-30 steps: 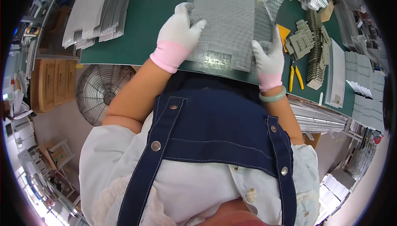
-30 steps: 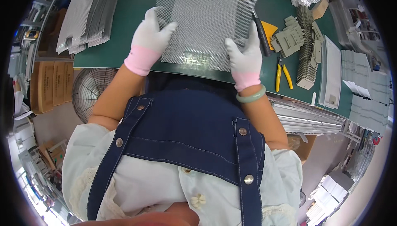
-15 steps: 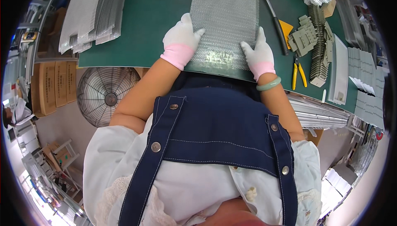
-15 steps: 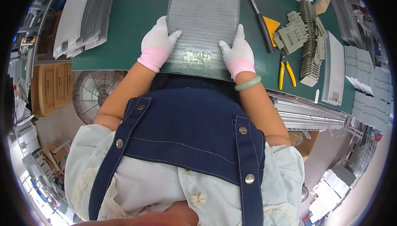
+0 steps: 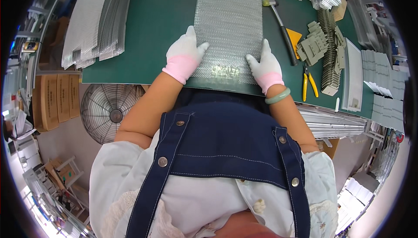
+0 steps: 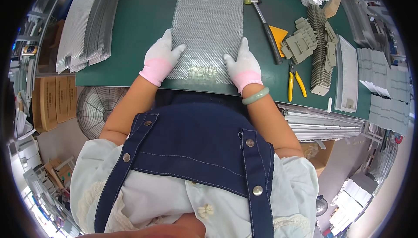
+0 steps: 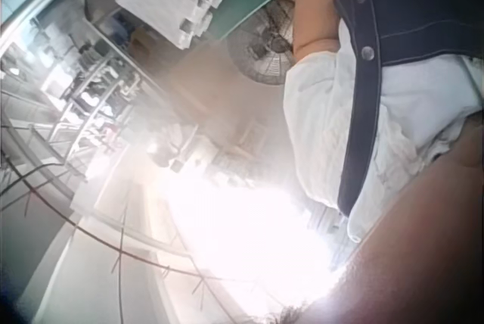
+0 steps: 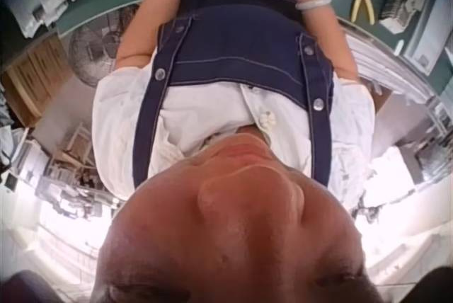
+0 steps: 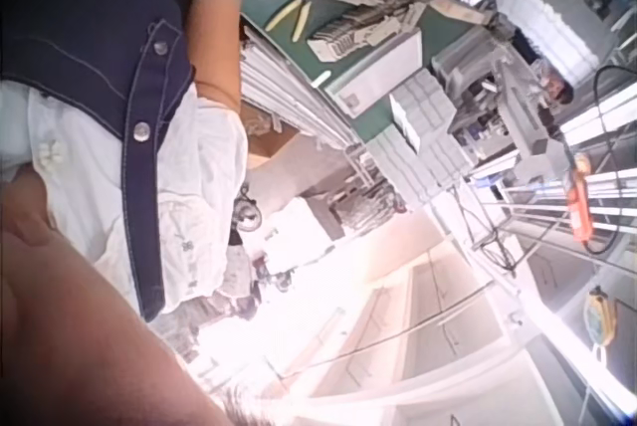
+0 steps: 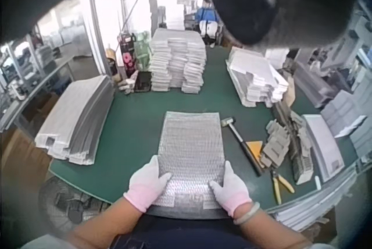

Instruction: The person assembles air filters by placing a mesh sheet onto a workbench, positioning a plastic frame, and securing it with a power drill. They handle multiple filter units, aligning components and fastening them together in a repetitive assembly process.

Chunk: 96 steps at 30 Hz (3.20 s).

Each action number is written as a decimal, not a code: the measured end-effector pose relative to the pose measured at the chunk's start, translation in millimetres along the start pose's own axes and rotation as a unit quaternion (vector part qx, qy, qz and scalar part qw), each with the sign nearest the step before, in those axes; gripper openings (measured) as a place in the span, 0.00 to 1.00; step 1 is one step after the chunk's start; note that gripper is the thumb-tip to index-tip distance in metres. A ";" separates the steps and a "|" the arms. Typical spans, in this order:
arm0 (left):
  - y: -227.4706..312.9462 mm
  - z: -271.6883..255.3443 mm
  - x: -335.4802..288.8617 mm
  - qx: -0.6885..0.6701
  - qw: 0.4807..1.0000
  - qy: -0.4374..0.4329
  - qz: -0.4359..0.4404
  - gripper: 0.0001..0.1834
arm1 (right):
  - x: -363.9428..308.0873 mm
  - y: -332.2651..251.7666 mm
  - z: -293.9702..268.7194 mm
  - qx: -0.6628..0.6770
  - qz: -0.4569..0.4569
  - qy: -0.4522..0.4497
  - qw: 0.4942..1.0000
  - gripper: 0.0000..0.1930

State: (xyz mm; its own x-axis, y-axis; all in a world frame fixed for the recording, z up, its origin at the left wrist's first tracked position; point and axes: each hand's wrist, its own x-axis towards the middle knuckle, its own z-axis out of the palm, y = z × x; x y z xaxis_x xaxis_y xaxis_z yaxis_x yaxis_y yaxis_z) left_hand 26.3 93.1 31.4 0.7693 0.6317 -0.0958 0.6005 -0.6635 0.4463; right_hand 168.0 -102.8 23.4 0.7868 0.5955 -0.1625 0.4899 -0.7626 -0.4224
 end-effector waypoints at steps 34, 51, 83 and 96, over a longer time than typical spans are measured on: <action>-22.0 -0.4 25.9 0.184 0.944 0.054 0.269 0.39 | 71.9 35.1 -39.2 -0.195 -0.100 0.186 0.958 0.23; 5.8 7.8 13.7 0.111 0.957 0.015 0.268 0.43 | 201.6 67.4 -198.9 0.041 -0.071 0.502 0.861 0.20; 51.9 -17.8 -31.7 -0.211 0.954 0.201 0.073 0.38 | -34.7 38.2 -68.8 0.253 -0.043 0.117 0.959 0.21; 28.0 31.3 -22.6 -0.058 0.994 0.090 -0.029 0.41 | -23.2 43.9 -23.8 0.011 0.003 -0.016 1.000 0.28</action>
State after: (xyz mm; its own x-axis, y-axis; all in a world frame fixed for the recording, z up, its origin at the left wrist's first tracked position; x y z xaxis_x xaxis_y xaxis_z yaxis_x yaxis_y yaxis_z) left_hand 32.6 47.7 18.2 0.6759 0.7363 0.0309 0.6059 -0.5791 0.5454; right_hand 180.1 -156.1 29.8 0.7766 0.5995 -0.1937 0.4773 -0.7605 -0.4402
